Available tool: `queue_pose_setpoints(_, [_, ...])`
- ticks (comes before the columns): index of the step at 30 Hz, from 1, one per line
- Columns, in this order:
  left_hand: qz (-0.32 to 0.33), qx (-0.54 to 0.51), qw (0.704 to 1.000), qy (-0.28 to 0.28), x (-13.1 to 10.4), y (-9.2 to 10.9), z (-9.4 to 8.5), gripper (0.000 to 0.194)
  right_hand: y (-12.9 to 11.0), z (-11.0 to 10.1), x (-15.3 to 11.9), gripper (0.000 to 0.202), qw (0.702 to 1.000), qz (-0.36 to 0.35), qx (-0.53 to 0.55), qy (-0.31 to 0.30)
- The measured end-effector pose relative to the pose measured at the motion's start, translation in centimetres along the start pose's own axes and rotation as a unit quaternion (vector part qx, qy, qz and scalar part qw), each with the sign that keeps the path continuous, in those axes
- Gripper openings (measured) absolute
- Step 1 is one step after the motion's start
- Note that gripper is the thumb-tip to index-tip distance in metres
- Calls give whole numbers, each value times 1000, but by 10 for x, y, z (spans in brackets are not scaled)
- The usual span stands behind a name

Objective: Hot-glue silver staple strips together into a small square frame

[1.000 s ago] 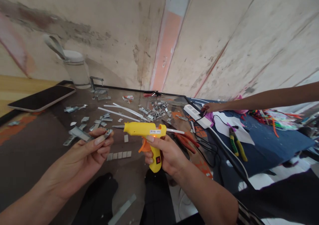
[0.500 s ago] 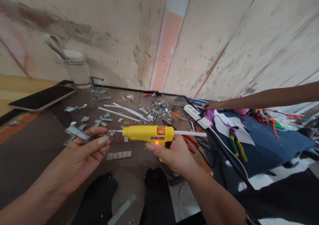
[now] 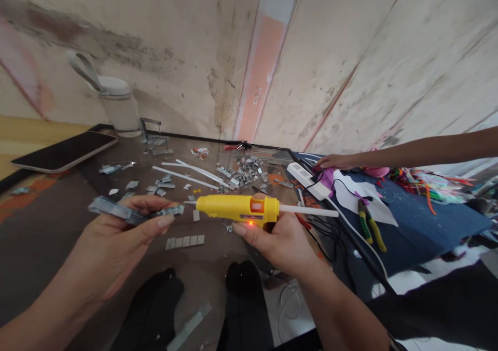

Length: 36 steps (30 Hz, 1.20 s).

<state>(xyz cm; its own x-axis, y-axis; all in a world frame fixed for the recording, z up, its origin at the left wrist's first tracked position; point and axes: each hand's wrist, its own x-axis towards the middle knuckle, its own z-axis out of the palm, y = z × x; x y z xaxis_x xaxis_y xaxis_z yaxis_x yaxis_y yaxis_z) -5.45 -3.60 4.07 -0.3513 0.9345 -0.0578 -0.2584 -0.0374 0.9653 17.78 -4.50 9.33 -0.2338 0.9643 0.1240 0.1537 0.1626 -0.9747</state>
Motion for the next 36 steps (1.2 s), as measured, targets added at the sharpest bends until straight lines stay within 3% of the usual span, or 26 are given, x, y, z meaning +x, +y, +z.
queue_pose_setpoints(16, [21, 4, 1000, 0, -1, 0, 3, 36, 0, 2, -1, 35, 999, 24, -21, -19])
queue_pose_setpoints(23, [-32, 19, 999, 11, -5, 6, 1, 47, -5, 1, -2, 38, 997, 36, -57, -23])
queue_pose_setpoints(36, [0, 3, 1000, 2, -2, 2, 4, 42, -1, 1, -1, 34, 998, 36, -39, -20])
